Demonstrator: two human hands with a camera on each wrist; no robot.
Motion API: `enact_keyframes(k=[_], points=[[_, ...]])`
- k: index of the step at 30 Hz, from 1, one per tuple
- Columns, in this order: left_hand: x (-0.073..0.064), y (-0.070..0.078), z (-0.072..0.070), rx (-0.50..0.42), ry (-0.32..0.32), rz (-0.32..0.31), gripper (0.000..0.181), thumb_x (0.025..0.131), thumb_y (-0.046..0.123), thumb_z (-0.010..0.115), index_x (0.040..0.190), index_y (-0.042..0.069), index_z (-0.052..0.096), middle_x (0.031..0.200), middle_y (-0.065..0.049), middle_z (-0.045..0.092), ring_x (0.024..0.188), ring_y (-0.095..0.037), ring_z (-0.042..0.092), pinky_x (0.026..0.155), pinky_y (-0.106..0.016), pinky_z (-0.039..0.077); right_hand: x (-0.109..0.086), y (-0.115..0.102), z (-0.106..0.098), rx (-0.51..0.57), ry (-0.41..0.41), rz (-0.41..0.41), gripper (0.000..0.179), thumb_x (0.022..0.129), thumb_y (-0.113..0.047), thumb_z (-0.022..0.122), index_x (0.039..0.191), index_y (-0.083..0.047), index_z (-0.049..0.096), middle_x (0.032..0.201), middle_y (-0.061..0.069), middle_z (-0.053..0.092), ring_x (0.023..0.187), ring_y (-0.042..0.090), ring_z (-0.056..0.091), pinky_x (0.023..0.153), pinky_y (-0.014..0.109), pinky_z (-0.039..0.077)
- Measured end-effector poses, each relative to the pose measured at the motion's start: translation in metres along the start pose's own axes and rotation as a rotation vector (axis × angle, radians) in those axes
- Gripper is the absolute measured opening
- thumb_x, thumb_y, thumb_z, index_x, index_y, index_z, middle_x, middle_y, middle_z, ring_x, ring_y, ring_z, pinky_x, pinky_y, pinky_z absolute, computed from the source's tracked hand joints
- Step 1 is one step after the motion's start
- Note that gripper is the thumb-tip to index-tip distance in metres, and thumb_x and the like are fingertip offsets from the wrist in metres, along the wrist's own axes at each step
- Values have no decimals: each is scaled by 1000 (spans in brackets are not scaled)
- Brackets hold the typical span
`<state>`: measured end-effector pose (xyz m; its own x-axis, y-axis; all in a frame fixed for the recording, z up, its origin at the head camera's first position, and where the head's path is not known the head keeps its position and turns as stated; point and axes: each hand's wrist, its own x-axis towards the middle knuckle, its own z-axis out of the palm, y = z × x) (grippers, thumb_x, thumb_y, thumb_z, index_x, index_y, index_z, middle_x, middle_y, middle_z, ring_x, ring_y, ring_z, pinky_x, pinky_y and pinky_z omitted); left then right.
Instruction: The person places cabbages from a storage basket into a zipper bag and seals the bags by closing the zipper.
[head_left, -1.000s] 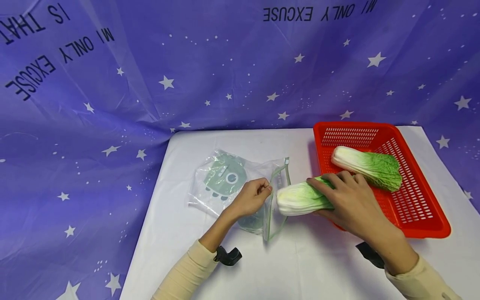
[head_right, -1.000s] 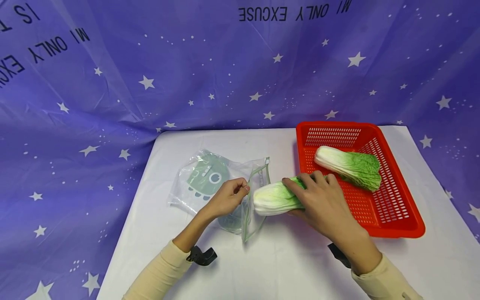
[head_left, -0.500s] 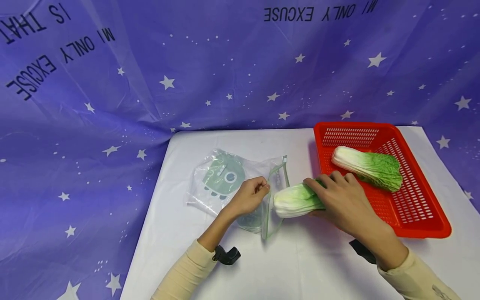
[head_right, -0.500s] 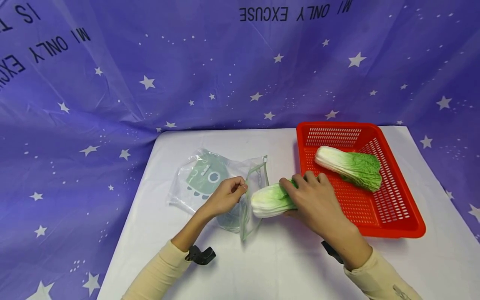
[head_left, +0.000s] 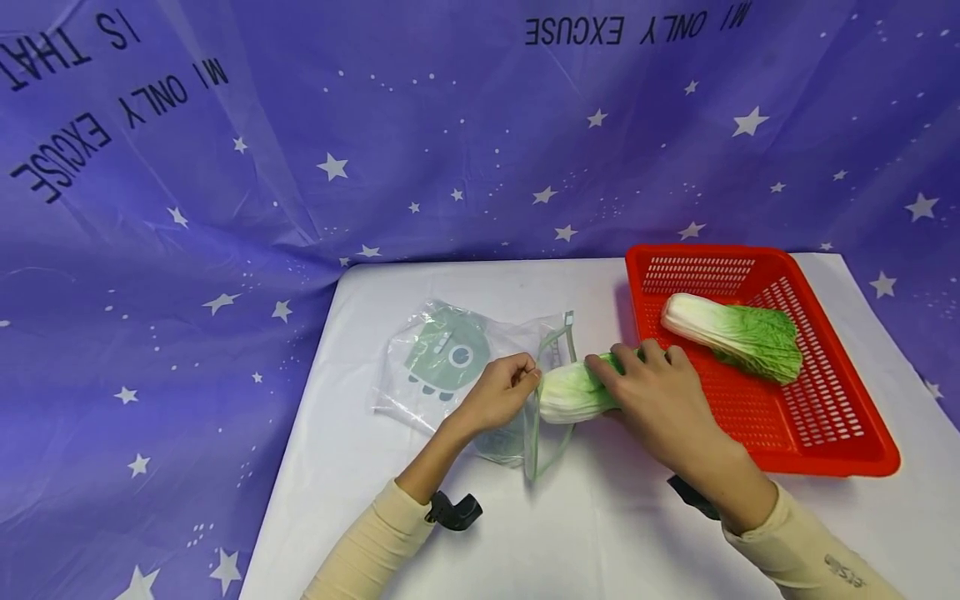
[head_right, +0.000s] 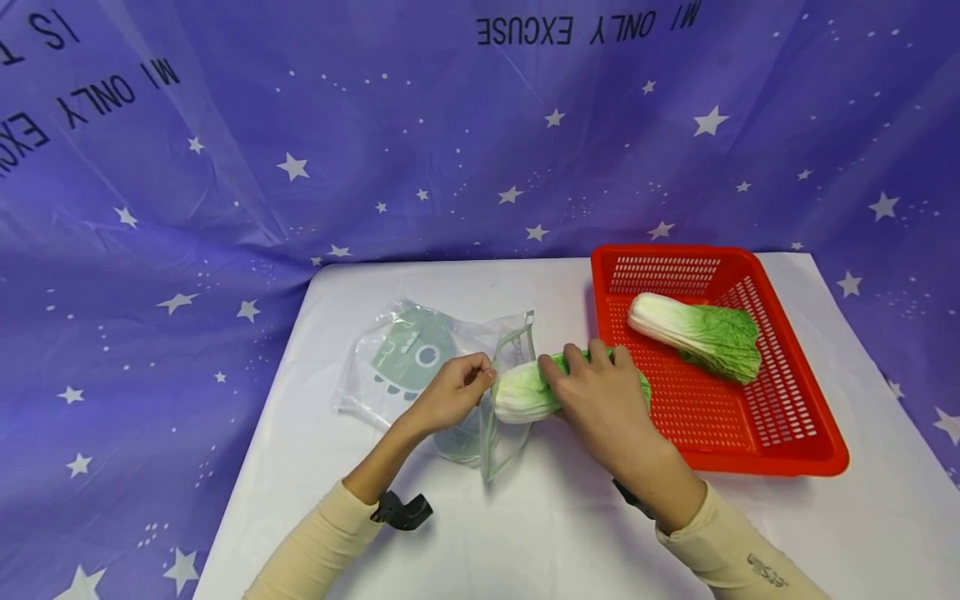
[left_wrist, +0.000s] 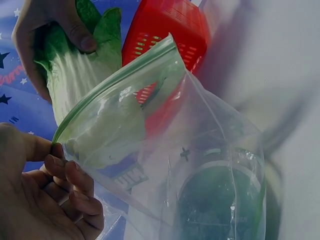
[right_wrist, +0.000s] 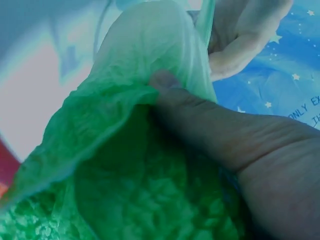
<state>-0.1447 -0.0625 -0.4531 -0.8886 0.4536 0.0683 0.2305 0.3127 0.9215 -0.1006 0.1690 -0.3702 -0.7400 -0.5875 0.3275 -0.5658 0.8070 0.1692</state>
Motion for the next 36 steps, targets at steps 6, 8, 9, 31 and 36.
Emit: enact_keyframes(k=[6,8,9,31,36], points=[[0,1,0,-24,4,0,22,100,15,51,79,8,55,60,4,38,51,-8,34,46,-24,29,1,-7,0,7,15,39,59,57,-27,94,108,-11,69,89,14,64,69,35,53,52,42,38],[0,1,0,-31,5,1,22,100,15,51,79,8,55,60,4,38,51,-9,35,46,-24,28,1,-10,0,11,13,51,61,56,-29,95,108,-10,69,87,13,65,68,34,53,51,40,37],[0,2,0,-34,5,1,22,99,14,52,79,8,55,60,4,38,52,-9,35,47,-24,28,1,-11,0,12,10,58,62,56,-29,95,108,-10,69,86,13,65,68,34,53,51,39,37],[-1,10,0,-88,-34,17,19,100,14,51,83,8,57,60,3,43,52,-9,39,48,-24,32,8,-31,20,128,-64,265,53,64,-42,90,98,-8,67,71,10,60,56,31,53,38,38,38],[-1,12,1,-74,-35,25,18,99,12,51,83,8,57,59,4,43,51,-8,39,48,-24,32,9,-33,23,147,-33,284,55,65,-42,90,101,-7,68,74,11,62,56,32,53,40,39,41]])
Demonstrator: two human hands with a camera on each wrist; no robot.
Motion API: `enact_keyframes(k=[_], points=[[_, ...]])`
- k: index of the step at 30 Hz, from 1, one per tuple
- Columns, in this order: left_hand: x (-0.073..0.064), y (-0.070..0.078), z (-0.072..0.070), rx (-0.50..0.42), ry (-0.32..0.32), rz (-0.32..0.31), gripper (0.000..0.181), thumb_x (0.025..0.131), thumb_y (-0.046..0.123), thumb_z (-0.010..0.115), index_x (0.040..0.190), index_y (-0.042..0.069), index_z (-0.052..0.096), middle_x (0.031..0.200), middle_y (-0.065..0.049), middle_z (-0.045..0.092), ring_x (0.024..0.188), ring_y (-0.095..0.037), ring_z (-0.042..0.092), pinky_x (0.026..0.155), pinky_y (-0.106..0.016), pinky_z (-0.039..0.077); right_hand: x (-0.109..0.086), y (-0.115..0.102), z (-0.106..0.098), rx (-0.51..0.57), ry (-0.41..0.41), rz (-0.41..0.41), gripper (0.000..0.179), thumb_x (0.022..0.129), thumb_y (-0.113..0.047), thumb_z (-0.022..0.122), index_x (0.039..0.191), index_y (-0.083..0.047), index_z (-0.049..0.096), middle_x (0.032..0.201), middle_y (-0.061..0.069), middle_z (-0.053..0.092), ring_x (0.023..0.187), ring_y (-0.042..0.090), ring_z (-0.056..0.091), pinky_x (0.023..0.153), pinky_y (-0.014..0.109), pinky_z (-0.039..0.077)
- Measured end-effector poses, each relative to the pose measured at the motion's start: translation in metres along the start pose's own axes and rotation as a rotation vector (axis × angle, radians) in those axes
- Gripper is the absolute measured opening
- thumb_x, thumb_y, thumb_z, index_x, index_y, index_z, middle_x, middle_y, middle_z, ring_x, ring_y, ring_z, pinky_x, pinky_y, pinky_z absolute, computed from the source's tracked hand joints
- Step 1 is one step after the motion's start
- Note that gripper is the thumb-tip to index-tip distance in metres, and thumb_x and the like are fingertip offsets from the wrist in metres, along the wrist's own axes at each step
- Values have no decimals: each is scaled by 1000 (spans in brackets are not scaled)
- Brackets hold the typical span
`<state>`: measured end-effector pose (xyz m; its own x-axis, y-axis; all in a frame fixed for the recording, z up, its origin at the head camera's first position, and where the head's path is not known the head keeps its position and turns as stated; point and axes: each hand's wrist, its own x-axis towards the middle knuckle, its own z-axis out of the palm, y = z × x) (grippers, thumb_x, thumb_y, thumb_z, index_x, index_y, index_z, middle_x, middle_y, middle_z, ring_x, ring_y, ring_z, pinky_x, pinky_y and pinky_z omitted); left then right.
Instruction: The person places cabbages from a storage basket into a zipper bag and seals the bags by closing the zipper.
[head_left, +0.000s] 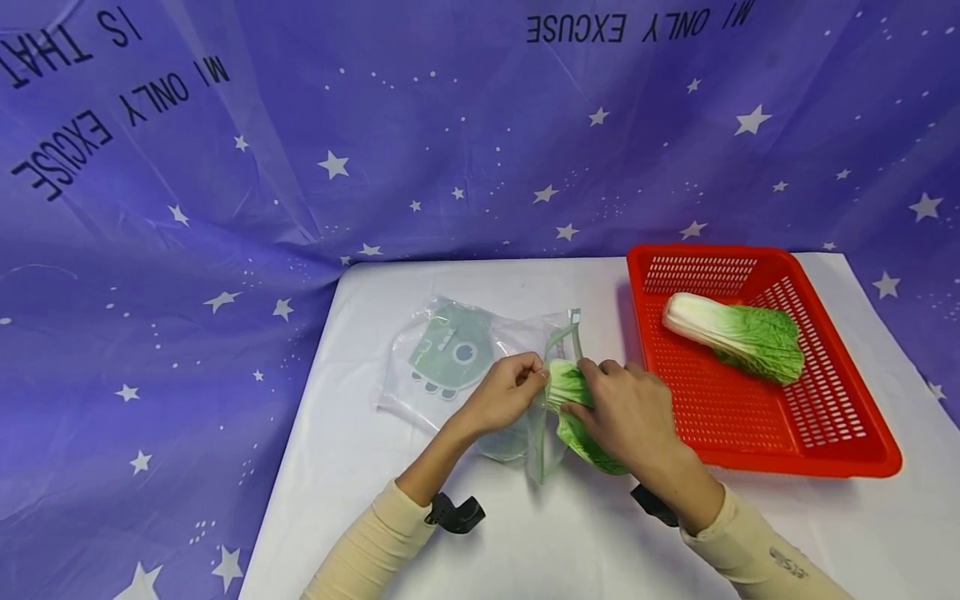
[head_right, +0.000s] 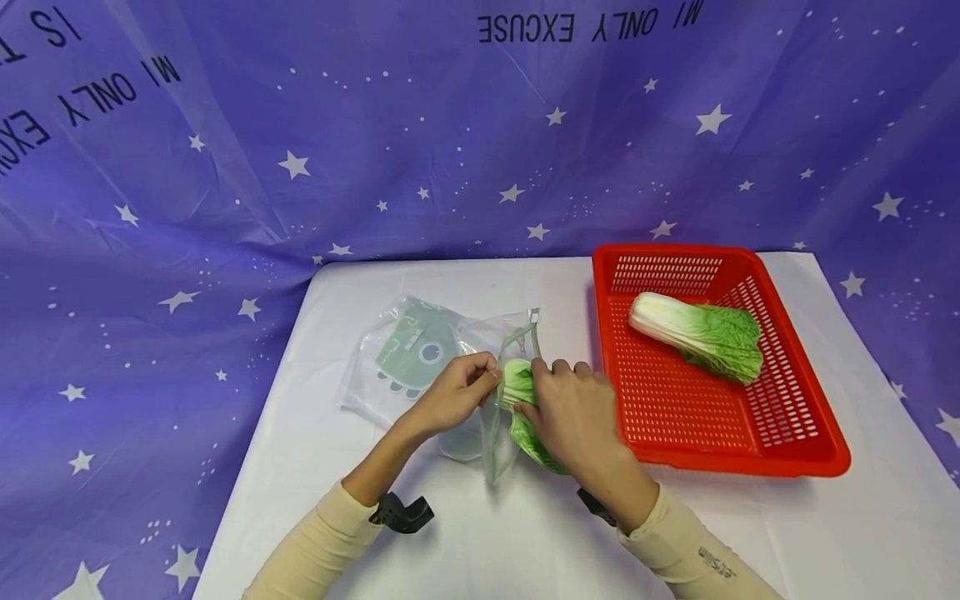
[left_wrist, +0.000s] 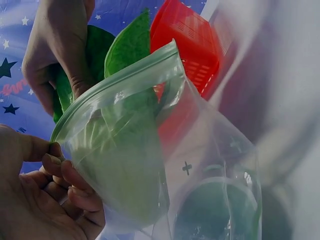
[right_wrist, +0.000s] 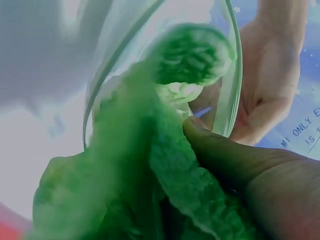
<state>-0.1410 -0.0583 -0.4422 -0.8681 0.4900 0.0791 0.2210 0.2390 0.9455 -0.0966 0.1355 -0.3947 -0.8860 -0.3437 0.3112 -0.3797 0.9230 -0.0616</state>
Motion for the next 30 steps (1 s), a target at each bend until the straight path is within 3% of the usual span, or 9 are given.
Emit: enact_keyframes(k=[8,15,22,30], points=[[2,6,-1,38,-6,16,19,99,12,50,80,10,55,60,3,41,51,-9,38,48,-24,32,2,-5,8,35,-10,21,52,68,-46,87,93,-6,65,65,7,54,49,29,53,36,38,37],[2,12,5,24,-43,13,18,98,12,50,81,9,55,61,4,42,53,-8,39,50,-23,33,4,-6,14,89,-17,66,39,75,-35,83,93,-5,65,64,7,53,47,28,51,36,40,38],[1,17,5,29,-43,21,18,98,11,49,81,10,55,61,4,41,53,-8,39,50,-23,32,3,-9,16,114,3,84,41,77,-30,82,99,-1,65,69,10,56,51,31,54,40,42,41],[0,20,6,24,-77,42,17,96,10,49,80,9,56,63,5,42,55,-7,40,50,-23,33,4,-10,20,154,24,80,29,81,-22,77,90,1,62,66,11,55,50,33,56,42,45,43]])
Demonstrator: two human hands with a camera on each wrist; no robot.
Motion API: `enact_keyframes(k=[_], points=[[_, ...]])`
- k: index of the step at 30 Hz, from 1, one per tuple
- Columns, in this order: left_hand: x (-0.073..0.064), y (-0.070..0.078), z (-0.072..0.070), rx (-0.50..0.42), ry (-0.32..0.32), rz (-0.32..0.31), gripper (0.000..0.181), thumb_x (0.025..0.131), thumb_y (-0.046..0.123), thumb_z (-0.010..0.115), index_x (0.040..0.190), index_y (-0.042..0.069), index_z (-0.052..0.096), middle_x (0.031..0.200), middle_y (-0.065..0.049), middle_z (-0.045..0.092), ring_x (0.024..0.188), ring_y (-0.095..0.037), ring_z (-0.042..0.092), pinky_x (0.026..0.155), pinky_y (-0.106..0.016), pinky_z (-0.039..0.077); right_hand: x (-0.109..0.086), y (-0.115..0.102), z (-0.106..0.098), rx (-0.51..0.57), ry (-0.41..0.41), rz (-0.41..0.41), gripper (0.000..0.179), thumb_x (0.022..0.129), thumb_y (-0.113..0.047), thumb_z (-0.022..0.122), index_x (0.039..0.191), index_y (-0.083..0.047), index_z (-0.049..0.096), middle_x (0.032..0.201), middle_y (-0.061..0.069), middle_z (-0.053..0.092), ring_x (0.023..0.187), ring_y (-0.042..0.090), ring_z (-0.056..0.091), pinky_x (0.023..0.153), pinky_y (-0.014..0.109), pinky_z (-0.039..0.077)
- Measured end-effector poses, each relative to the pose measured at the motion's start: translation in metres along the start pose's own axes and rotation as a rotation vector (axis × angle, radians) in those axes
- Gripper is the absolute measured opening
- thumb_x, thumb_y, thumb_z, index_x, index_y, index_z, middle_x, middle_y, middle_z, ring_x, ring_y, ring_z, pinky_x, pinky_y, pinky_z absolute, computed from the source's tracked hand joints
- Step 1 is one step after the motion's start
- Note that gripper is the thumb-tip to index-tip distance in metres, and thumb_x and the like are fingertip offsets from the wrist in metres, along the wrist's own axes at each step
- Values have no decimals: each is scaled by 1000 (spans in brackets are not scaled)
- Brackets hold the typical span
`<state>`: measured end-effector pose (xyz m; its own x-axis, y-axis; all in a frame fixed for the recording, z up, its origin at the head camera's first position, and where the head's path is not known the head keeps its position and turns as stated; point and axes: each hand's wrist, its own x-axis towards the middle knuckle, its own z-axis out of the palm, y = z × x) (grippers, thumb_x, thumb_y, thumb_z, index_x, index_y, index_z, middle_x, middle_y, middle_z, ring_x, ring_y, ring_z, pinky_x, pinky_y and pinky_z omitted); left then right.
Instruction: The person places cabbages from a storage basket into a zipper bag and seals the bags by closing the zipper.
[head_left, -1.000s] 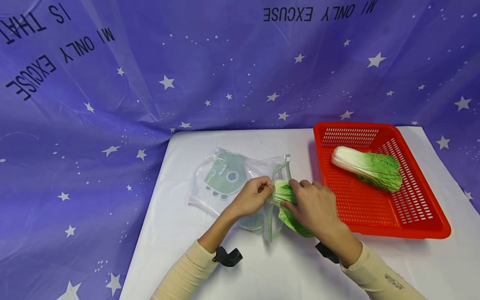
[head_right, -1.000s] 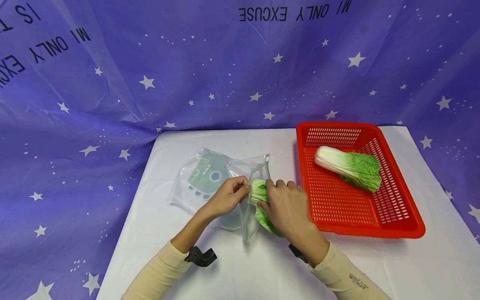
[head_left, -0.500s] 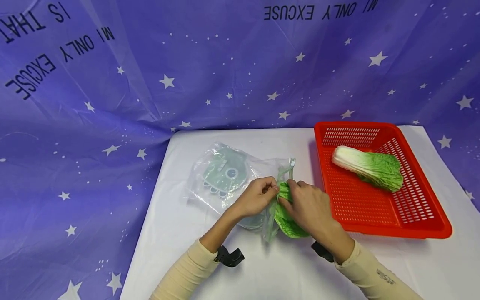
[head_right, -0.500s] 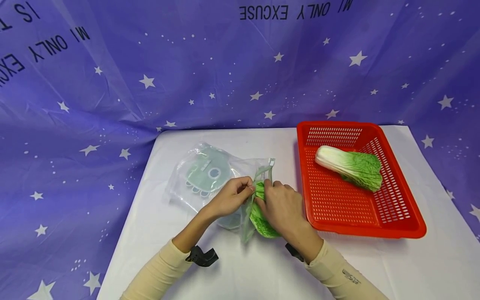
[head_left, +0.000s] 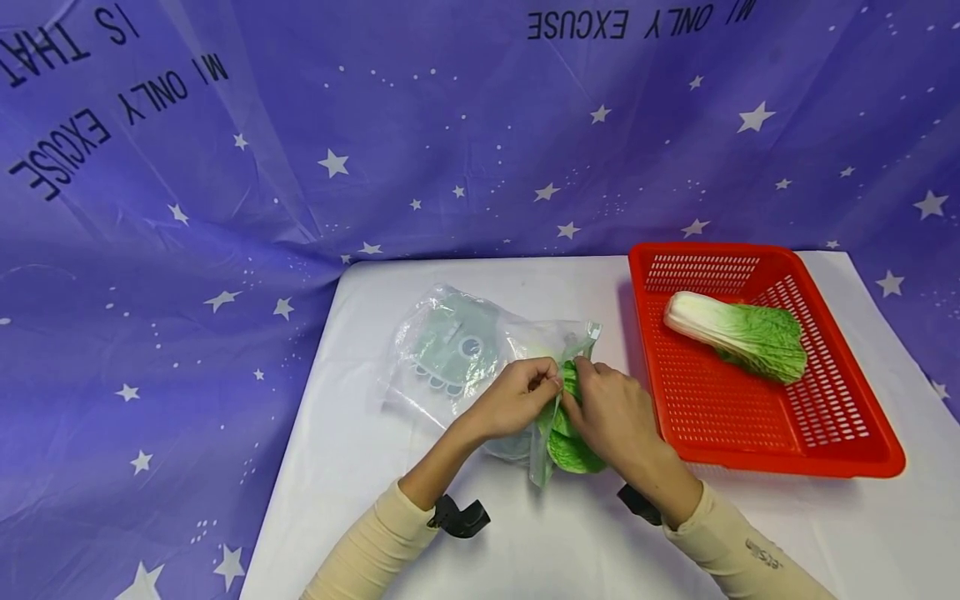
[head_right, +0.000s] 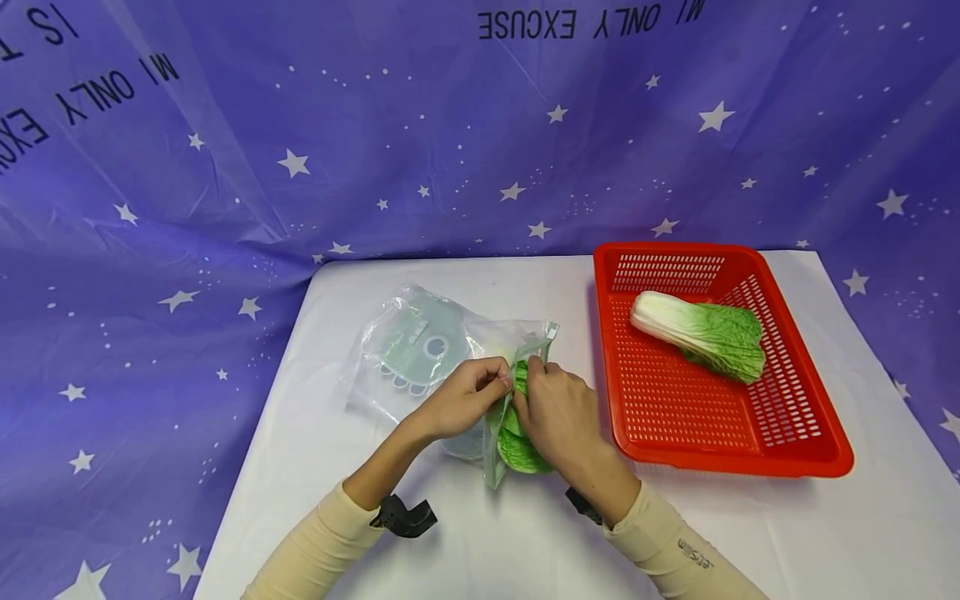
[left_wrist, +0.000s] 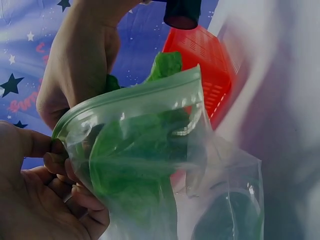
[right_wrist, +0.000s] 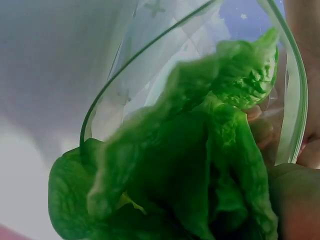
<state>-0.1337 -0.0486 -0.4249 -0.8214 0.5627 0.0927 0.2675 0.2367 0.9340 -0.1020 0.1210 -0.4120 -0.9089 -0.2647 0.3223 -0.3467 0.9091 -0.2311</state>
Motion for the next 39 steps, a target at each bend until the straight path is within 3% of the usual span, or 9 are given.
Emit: enact_keyframes(k=[6,12,21,28,35,39], points=[[0,2,-1,4,1,10,18,95,10,48,79,9,56,62,5,43,56,-7,40,52,-23,34,-2,-1,3,51,-6,7,26,83,-16,74,94,4,62,69,13,57,55,35,59,46,48,47],[-1,2,-1,0,-16,14,18,95,10,49,83,6,60,66,5,46,58,-6,42,54,-23,36,-1,-1,7,86,25,-16,17,83,-7,72,83,2,58,68,13,56,58,37,61,49,50,48],[-2,1,-1,-10,-23,22,19,94,9,48,75,10,52,62,6,40,55,-5,38,51,-23,33,-3,2,15,197,163,-30,12,83,1,70,91,3,61,75,14,62,62,36,63,52,52,49],[-2,3,-3,-38,-57,27,21,94,8,46,73,10,47,62,3,38,55,-6,36,51,-23,31,-4,4,25,306,252,-11,8,84,1,72,85,0,64,71,12,64,59,25,62,49,42,50],[-3,10,-10,-81,-79,22,26,95,3,45,69,9,43,62,3,36,55,-6,35,52,-23,30,-7,8,37,271,408,-99,12,81,1,75,90,2,67,74,15,68,60,30,67,48,44,52],[-1,5,-9,-135,-84,29,27,95,3,45,69,9,42,60,1,38,53,-7,35,50,-24,30,-9,9,44,176,417,-141,9,82,-5,72,81,-4,64,61,8,61,46,26,58,36,40,42]])
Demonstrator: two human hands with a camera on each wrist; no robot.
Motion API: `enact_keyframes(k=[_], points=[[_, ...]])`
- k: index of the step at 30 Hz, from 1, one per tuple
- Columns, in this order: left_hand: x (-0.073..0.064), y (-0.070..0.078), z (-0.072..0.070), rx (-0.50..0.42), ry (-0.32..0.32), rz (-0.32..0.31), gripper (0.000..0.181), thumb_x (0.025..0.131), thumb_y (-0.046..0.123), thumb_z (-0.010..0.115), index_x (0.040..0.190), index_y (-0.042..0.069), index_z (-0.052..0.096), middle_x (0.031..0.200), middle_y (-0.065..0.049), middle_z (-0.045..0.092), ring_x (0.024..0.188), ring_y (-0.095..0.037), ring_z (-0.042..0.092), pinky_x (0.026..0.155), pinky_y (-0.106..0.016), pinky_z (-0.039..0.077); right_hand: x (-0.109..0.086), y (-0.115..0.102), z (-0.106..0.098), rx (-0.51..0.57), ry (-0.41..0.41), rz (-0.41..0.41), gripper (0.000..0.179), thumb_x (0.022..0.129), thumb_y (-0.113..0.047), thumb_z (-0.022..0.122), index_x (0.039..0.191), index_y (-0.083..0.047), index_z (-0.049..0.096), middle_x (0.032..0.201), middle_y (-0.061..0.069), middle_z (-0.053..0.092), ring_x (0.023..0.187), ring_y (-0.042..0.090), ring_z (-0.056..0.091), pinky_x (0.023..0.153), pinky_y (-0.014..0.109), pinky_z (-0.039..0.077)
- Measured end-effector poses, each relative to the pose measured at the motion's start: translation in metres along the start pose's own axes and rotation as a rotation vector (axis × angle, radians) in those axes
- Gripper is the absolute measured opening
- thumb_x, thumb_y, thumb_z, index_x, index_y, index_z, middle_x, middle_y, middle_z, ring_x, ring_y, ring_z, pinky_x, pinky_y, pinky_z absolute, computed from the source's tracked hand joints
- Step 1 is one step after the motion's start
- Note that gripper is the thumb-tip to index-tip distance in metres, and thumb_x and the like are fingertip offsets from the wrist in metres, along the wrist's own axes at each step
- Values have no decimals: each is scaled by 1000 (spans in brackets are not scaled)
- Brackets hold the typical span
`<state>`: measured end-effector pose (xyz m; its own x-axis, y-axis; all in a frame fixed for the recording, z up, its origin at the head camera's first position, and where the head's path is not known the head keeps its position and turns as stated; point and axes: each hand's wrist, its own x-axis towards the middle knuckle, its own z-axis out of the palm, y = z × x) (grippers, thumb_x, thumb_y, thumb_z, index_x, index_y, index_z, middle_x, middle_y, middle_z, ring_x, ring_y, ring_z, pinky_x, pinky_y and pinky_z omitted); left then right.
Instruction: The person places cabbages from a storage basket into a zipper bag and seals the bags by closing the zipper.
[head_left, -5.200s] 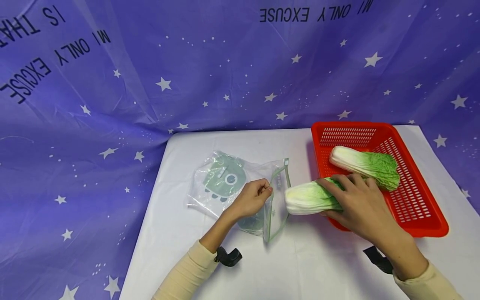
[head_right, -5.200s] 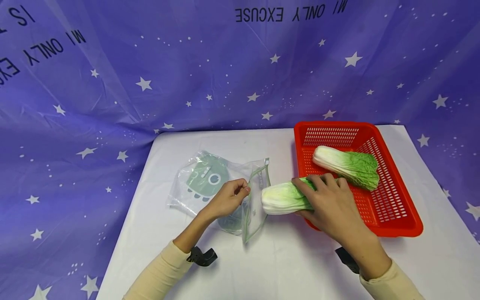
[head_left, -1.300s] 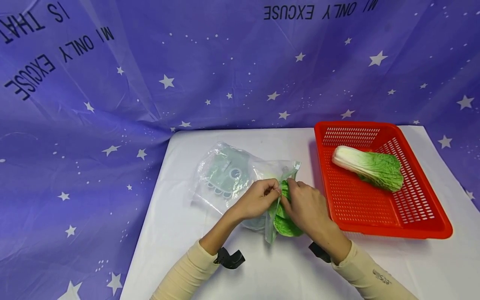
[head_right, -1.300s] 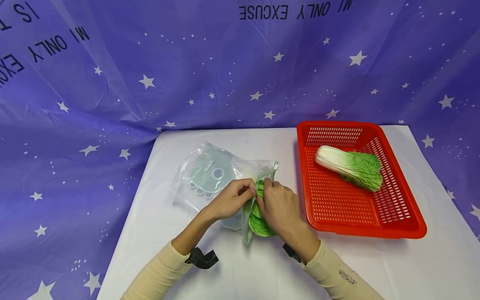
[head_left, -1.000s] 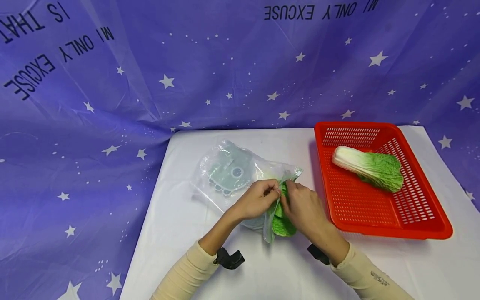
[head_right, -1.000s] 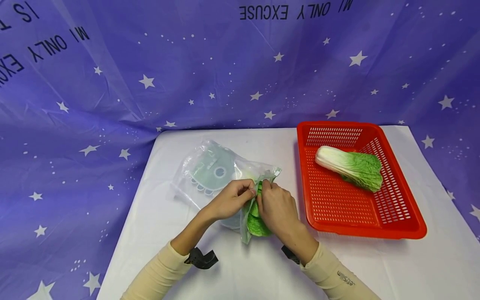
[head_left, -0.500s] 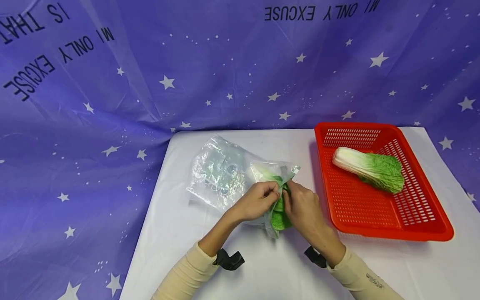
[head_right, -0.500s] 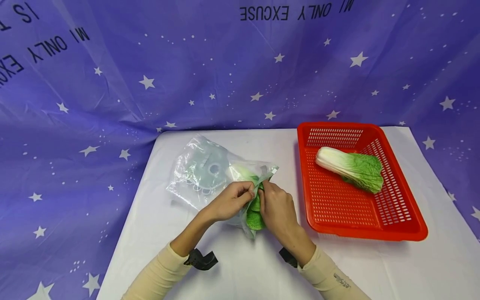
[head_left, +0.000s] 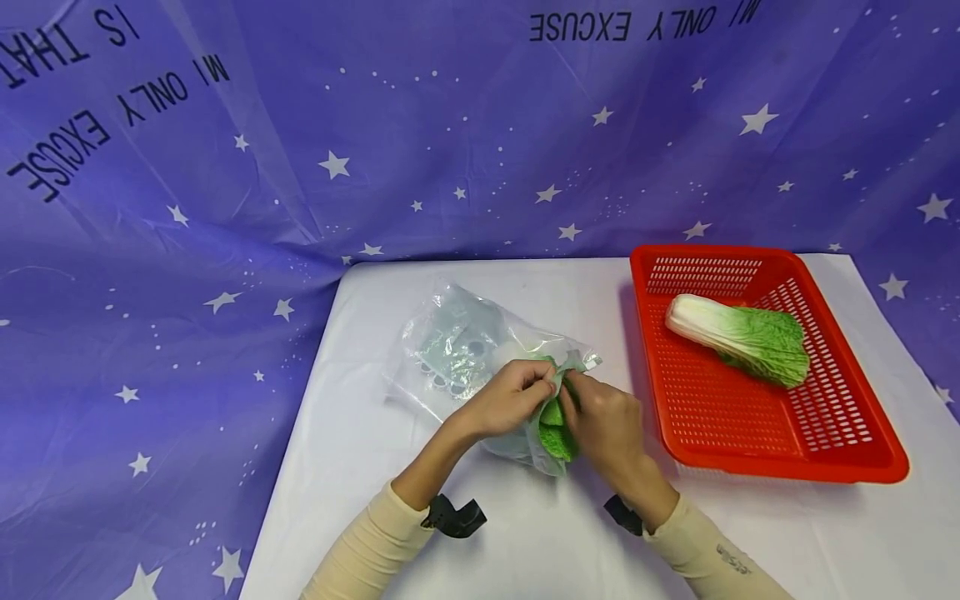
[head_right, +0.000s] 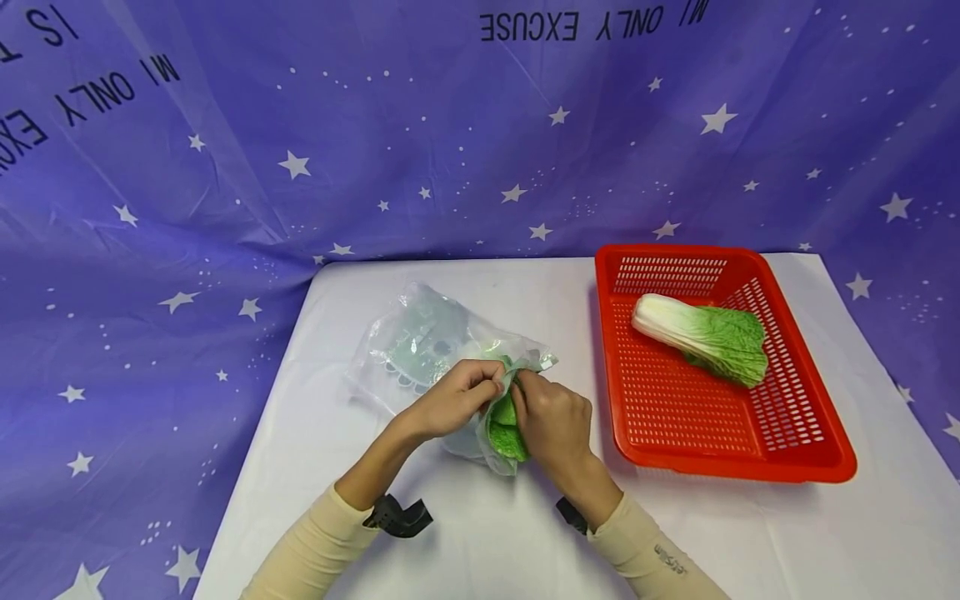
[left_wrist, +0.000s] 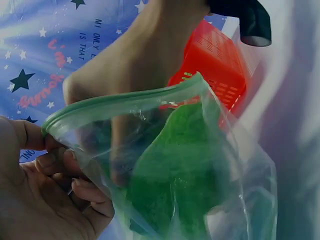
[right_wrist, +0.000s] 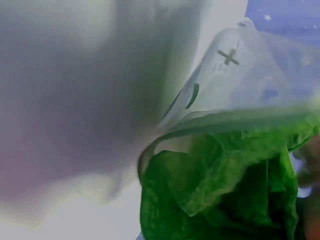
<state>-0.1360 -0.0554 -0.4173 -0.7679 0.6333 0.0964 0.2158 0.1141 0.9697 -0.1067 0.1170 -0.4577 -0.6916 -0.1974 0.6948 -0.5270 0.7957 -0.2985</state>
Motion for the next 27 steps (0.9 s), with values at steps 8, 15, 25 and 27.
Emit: enact_keyframes(k=[8,15,25,27], points=[[0,-2,0,-24,54,16,23,92,4,45,70,8,45,57,2,39,51,-9,36,50,-23,31,-11,0,1,-33,-169,-53,19,77,-18,76,76,-11,58,61,0,55,43,17,47,36,31,32],[-4,3,-7,-60,96,38,24,95,4,43,71,6,44,61,-2,40,52,-14,36,50,-25,31,-2,3,-18,151,-172,-69,23,86,-27,75,96,-6,73,85,4,72,69,21,69,55,39,54],[-7,12,-17,-141,173,94,24,94,4,41,70,7,40,62,-5,35,55,-19,38,54,-27,33,22,25,-44,264,-112,122,5,84,2,71,88,0,73,76,8,71,51,11,62,45,26,50],[-7,13,-18,-160,181,101,25,93,5,42,69,7,38,62,-5,34,55,-18,37,53,-27,32,22,29,-46,255,-181,176,10,82,6,70,89,0,73,77,9,71,49,10,61,44,25,49]])
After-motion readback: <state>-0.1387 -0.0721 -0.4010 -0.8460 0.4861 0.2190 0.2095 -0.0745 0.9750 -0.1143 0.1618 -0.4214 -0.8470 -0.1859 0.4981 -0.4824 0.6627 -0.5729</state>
